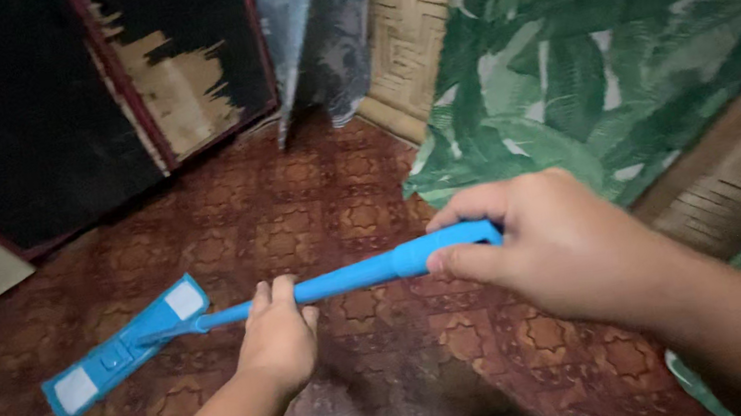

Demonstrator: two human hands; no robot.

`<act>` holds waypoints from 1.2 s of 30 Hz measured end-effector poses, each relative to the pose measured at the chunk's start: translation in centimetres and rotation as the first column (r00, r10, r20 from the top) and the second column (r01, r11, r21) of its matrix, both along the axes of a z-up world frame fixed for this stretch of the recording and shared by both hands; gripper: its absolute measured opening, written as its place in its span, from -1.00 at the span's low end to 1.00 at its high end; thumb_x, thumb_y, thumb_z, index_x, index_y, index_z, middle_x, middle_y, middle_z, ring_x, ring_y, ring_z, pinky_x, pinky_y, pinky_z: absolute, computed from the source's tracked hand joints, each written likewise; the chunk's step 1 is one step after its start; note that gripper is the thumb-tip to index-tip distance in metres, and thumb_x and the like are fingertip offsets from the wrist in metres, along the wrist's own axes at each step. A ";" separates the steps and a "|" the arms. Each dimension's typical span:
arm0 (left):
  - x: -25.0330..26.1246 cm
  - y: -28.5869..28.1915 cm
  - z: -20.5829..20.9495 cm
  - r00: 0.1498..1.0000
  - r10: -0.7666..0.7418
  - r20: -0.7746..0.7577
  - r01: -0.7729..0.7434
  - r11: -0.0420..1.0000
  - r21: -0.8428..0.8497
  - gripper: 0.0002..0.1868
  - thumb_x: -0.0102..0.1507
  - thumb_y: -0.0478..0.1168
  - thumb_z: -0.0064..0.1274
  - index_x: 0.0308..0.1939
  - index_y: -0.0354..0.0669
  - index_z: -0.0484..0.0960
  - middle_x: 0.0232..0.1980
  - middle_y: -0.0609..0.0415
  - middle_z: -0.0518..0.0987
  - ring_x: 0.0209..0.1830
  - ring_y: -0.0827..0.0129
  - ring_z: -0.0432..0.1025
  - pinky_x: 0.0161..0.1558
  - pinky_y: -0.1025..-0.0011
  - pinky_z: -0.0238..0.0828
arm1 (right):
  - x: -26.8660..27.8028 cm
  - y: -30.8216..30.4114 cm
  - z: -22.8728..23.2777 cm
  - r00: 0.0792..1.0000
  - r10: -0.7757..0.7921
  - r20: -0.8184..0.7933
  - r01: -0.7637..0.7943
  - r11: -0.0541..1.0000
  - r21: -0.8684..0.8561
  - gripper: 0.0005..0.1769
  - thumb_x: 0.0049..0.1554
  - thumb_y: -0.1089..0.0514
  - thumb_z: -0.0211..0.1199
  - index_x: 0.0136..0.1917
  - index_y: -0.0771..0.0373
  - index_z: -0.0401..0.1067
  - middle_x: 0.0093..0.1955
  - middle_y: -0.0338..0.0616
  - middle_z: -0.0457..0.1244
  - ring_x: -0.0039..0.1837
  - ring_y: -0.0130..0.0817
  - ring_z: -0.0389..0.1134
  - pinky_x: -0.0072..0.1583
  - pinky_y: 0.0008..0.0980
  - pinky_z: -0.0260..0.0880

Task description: The person mops the floor using a blue flat mop, moving it across the patterned floor surface around various pieces of furniture and stored items.

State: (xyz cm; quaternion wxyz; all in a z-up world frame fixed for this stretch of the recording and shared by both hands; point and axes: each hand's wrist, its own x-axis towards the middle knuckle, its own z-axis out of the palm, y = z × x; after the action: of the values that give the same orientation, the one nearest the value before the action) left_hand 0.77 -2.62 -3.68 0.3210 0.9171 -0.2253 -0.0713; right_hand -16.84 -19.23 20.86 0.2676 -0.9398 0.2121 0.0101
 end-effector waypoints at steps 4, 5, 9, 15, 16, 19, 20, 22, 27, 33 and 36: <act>-2.3 -3.9 0.9 0.998 -0.004 -0.066 0.006 0.999 0.034 -0.47 0.23 -0.16 0.13 0.24 -0.10 0.32 0.35 -0.28 0.31 0.36 -0.34 0.19 0.38 -0.08 0.16 | -3.1 -1.5 1.9 0.975 -0.204 -0.086 0.204 0.979 -0.011 -0.70 0.09 -0.09 0.42 0.06 -0.02 0.68 -0.42 -0.23 0.33 -0.40 -0.43 0.20 -0.30 -0.33 0.18; -3.1 -5.2 1.3 0.997 -0.015 -0.079 0.017 0.999 0.027 -0.49 0.24 -0.14 0.13 0.23 -0.08 0.33 0.34 -0.27 0.32 0.36 -0.36 0.19 0.38 -0.10 0.15 | -4.0 -2.0 2.4 0.967 -0.232 -0.102 0.228 0.972 -0.052 -0.72 0.11 -0.10 0.43 0.06 -0.04 0.69 -0.41 -0.21 0.33 -0.40 -0.41 0.19 -0.30 -0.32 0.16; -6.2 -10.2 1.8 0.986 -0.134 -0.103 0.130 0.991 -0.044 -0.47 0.24 -0.18 0.12 0.25 -0.06 0.29 0.36 -0.30 0.27 0.37 -0.46 0.13 0.35 -0.17 0.13 | -8.7 -5.1 3.1 0.929 -0.357 -0.094 0.349 0.933 -0.092 -0.69 0.15 -0.02 0.42 0.16 -0.01 0.71 -0.41 -0.10 0.39 -0.42 -0.38 0.31 -0.34 -0.35 0.27; -9.5 -17.4 1.8 0.917 -0.394 -0.058 0.391 0.919 -0.050 -0.50 0.30 -0.04 0.10 0.24 -0.07 0.30 0.32 -0.30 0.31 0.36 -0.45 0.17 0.41 -0.18 0.07 | -14.8 -6.1 3.6 0.860 -0.510 0.000 0.505 0.852 -0.137 -0.75 0.17 -0.05 0.45 0.09 0.01 0.70 -0.43 -0.23 0.23 -0.39 -0.46 0.12 -0.34 -0.33 0.12; -9.9 -18.3 1.7 0.895 -0.444 -0.052 0.441 0.896 -0.049 -0.50 0.29 -0.06 0.10 0.24 -0.07 0.30 0.32 -0.29 0.32 0.35 -0.43 0.19 0.39 -0.17 0.10 | -15.5 -5.7 3.8 0.800 -0.599 -0.031 0.588 0.793 -0.162 -0.76 0.18 -0.05 0.46 0.10 -0.02 0.71 -0.45 -0.18 0.19 -0.41 -0.40 0.07 -0.34 -0.28 0.06; -10.7 -20.1 1.8 0.809 -0.586 -0.045 0.585 0.810 -0.033 -0.48 0.27 -0.09 0.10 0.25 -0.06 0.29 0.33 -0.26 0.32 0.32 -0.36 0.24 0.35 -0.13 0.17 | -16.9 -3.8 4.1 0.696 -0.718 -0.021 0.712 0.693 -0.112 -0.77 0.16 -0.07 0.49 0.08 -0.06 0.67 -0.47 -0.14 0.14 -0.44 -0.33 0.06 -0.33 -0.20 0.00; -11.0 -20.7 2.0 0.780 -0.623 -0.049 0.623 0.782 -0.024 -0.47 0.26 -0.10 0.10 0.25 -0.06 0.28 0.33 -0.24 0.32 0.32 -0.33 0.24 0.35 -0.12 0.18 | -17.1 -3.1 4.1 0.681 -0.732 0.005 0.729 0.677 -0.097 -0.76 0.15 -0.07 0.49 0.06 -0.02 0.67 -0.47 -0.17 0.13 -0.43 -0.35 0.05 -0.33 -0.21 -0.01; -11.5 -21.2 2.4 0.732 -0.678 -0.072 0.679 0.734 -0.008 -0.46 0.25 -0.10 0.10 0.26 -0.04 0.28 0.34 -0.20 0.33 0.33 -0.27 0.25 0.34 -0.10 0.20 | -17.3 -1.5 4.3 0.658 -0.752 0.022 0.751 0.654 -0.094 -0.76 0.13 -0.03 0.47 0.04 0.05 0.66 -0.47 -0.23 0.16 -0.40 -0.43 0.05 -0.32 -0.27 0.04; -12.0 -21.0 3.0 0.601 -0.799 -0.037 0.799 0.601 0.012 -0.45 0.27 -0.09 0.07 0.30 -0.03 0.27 0.35 -0.19 0.35 0.36 -0.23 0.26 0.35 -0.09 0.19 | -16.6 3.0 4.8 0.526 -0.851 0.010 0.836 0.515 -0.190 -0.75 0.13 -0.08 0.48 0.03 0.02 0.67 -0.47 -0.20 0.14 -0.36 -0.43 0.02 -0.31 -0.27 0.06; -11.7 -18.1 4.2 0.465 -0.880 -0.097 0.885 0.464 0.032 -0.47 0.27 -0.08 0.05 0.29 0.05 0.26 0.37 -0.13 0.32 0.37 -0.20 0.25 0.33 -0.10 0.17 | -14.7 9.0 5.3 0.335 -0.941 -0.041 0.884 0.329 -0.332 -0.70 0.15 -0.14 0.45 0.08 -0.02 0.70 -0.48 -0.16 0.16 -0.40 -0.40 0.07 -0.32 -0.29 0.07; -12.2 -16.2 4.2 0.439 -0.895 -0.082 0.898 0.441 -0.004 -0.56 0.33 0.02 0.01 0.24 0.05 0.32 0.37 -0.12 0.34 0.37 -0.20 0.25 0.36 -0.08 0.17 | -14.4 12.1 5.4 0.266 -0.964 -0.029 0.925 0.264 -0.273 -0.70 0.14 -0.16 0.47 0.06 -0.02 0.70 -0.50 -0.13 0.15 -0.41 -0.38 0.05 -0.33 -0.21 0.06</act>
State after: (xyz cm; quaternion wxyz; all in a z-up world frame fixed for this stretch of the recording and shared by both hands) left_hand -11.42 -18.79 0.50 0.2244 0.6625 -0.6627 -0.2674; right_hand -31.26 -7.16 26.25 0.1020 -0.6409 0.7562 -0.0841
